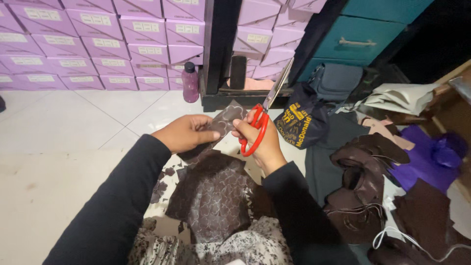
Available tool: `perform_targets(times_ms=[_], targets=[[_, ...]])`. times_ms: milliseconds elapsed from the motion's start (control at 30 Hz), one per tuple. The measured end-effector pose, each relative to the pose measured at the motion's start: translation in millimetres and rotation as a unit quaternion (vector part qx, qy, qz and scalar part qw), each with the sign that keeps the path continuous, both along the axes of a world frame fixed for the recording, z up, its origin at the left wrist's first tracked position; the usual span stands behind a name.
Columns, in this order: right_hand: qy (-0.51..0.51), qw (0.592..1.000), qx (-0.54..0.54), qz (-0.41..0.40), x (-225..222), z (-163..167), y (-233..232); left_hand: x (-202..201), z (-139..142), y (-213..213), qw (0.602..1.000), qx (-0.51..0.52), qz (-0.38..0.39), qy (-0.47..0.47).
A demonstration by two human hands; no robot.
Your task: The person uses red-handled scissors to cut cloud-shaped pieces from a brown patterned fabric. They repeatedly cut along the outlines, rotate the fabric, and place the cut pieces on the floor.
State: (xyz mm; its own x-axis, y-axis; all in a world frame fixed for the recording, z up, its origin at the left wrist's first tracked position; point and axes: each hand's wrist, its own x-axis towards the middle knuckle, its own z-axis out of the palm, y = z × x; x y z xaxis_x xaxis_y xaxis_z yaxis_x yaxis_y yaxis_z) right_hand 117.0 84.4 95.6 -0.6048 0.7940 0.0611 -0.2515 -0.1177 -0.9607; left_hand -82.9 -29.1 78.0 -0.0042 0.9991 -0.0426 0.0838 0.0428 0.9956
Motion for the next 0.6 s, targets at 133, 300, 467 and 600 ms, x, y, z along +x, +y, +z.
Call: perform_targets(times_ms=[133, 300, 467, 600], targets=[[0.046, 0.998, 0.022, -0.047, 8, 27, -17, 22, 35, -3, 0.996, 0.060, 0.037, 0.050], [0.050, 0.996, 0.042, -0.058, 10, 34, -13, 39, 78, -20, 0.944, 0.026, 0.139, 0.299], [0.168, 0.983, 0.009, -0.078, 6, 15, -6, 78, 67, -31, 0.901, 0.041, 0.229, 0.366], [0.161, 0.982, -0.036, -0.093, 7, 7, -12, 85, 38, -18, 0.986, 0.031, 0.156, -0.048]])
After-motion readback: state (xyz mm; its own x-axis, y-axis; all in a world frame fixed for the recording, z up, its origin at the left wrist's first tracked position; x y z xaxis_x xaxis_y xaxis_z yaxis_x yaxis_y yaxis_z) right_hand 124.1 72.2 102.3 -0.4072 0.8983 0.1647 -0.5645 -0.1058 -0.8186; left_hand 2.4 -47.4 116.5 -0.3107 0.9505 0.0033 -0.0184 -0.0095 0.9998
